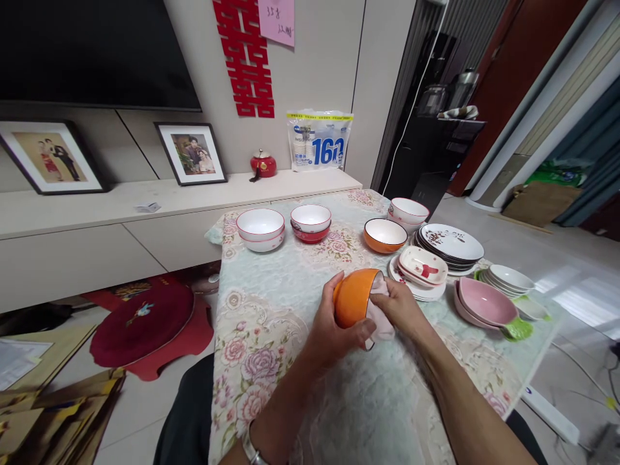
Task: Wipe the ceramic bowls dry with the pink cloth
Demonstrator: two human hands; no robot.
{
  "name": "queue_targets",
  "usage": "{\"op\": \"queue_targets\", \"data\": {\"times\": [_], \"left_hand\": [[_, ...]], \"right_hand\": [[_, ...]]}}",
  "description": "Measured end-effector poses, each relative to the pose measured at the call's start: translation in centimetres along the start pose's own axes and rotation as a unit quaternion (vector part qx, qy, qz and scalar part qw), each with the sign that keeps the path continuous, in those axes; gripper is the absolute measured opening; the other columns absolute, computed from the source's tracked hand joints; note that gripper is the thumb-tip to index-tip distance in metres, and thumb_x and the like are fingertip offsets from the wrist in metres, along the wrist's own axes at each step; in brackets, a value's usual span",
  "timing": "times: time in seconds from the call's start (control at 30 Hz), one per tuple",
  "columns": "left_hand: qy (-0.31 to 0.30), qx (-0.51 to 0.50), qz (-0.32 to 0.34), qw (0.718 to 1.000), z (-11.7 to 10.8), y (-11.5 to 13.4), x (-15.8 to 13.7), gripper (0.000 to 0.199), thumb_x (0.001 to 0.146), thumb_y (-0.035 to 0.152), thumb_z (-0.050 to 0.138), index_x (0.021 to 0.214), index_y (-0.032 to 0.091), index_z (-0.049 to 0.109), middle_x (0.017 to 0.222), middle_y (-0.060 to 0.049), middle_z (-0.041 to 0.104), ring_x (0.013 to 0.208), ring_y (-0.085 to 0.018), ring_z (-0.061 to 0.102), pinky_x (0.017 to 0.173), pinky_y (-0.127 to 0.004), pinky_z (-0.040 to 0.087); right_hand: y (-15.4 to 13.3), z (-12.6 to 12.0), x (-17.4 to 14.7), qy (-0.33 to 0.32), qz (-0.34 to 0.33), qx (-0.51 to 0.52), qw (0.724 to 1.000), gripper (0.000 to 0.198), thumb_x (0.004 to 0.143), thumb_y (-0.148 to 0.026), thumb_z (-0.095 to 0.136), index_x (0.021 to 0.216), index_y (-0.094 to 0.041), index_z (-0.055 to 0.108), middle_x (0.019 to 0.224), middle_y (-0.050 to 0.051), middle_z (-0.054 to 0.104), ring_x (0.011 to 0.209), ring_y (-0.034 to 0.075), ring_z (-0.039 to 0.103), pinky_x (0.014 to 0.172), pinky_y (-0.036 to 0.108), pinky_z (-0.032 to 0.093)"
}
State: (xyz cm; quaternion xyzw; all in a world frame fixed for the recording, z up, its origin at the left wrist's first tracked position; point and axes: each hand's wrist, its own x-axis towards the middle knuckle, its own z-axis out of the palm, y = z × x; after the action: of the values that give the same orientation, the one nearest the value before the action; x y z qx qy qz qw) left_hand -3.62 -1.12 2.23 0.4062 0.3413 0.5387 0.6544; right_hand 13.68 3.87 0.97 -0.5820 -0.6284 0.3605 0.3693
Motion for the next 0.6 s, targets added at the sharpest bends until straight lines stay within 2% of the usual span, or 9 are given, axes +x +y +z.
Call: {"op": "queue_targets", "data": {"times": [0.1,0.23,0.3,0.37,0.43,0.53,0.6], "left_hand": [[-0.04,0.011,-0.032,0.999,-0.4,-0.3,0.3,0.104,0.061,0.035,0.087,0.147,0.02,0.032,0.141,-0.017,0.051,0.122,-0.032,0.057,0.097,-0.04,0.05],[-0.055,0.029,-0.036,0.997,-0.9,-0.4,0.5,0.097,0.063,0.041,0.085,0.144,0.017,0.036,0.133,-0.016,0.057,0.115,-0.032,0.06,0.094,-0.04,0.05],[-0.072,0.028,-0.032,0.997,-0.9,-0.3,0.6,0.097,0.064,0.041,0.084,0.145,0.018,0.035,0.131,-0.015,0.058,0.112,-0.03,0.06,0.092,-0.04,0.05],[-0.091,0.03,-0.038,0.995,-0.9,-0.2,0.6,0.093,0.064,0.039,0.084,0.142,0.018,0.038,0.125,-0.013,0.061,0.107,-0.028,0.061,0.088,-0.038,0.05],[-0.079,0.043,-0.041,0.995,-0.7,-0.3,0.6,0.08,0.065,0.037,0.082,0.133,0.016,0.046,0.116,-0.011,0.063,0.1,-0.026,0.062,0.083,-0.035,0.05],[-0.041,0.058,-0.024,0.997,-0.6,-0.4,0.5,0.061,0.07,0.035,0.078,0.122,0.015,0.054,0.108,-0.008,0.064,0.092,-0.021,0.06,0.078,-0.031,0.048],[-0.032,0.05,-0.011,0.998,-0.5,-0.6,0.4,0.058,0.071,0.035,0.077,0.12,0.015,0.054,0.106,-0.007,0.064,0.09,-0.02,0.06,0.076,-0.03,0.048]], "right_hand": [[-0.8,-0.5,-0.7,0.092,-0.122,-0.139,0.978,0.021,0.081,-0.021,0.053,0.093,-0.019,0.07,0.085,0.005,0.074,0.079,0.023,0.068,0.071,0.033,0.052],[-2.2,-0.6,-2.0,0.143,-0.335,-0.261,0.894,0.045,0.081,-0.007,0.045,0.12,-0.019,0.065,0.105,0.009,0.074,0.096,0.022,0.069,0.08,0.032,0.054],[-2.5,-0.6,-2.5,0.158,-0.388,-0.299,0.857,0.053,0.079,-0.003,0.043,0.127,-0.019,0.061,0.11,0.011,0.073,0.101,0.022,0.069,0.082,0.033,0.055],[-2.6,-0.5,-2.6,0.163,-0.41,-0.319,0.839,0.057,0.078,-0.001,0.043,0.129,-0.02,0.059,0.115,0.011,0.072,0.105,0.022,0.068,0.087,0.035,0.055],[-2.6,-0.5,-2.4,0.157,-0.401,-0.314,0.846,0.056,0.078,-0.002,0.042,0.128,-0.022,0.06,0.116,0.009,0.072,0.107,0.022,0.067,0.088,0.035,0.055],[-2.4,-0.6,-1.9,0.149,-0.351,-0.275,0.883,0.047,0.08,-0.005,0.043,0.12,-0.021,0.063,0.11,0.008,0.073,0.101,0.022,0.068,0.084,0.035,0.055],[-2.1,-0.7,-1.5,0.152,-0.306,-0.237,0.909,0.039,0.082,-0.009,0.045,0.113,-0.02,0.065,0.107,0.008,0.073,0.098,0.023,0.069,0.084,0.035,0.054]]}}
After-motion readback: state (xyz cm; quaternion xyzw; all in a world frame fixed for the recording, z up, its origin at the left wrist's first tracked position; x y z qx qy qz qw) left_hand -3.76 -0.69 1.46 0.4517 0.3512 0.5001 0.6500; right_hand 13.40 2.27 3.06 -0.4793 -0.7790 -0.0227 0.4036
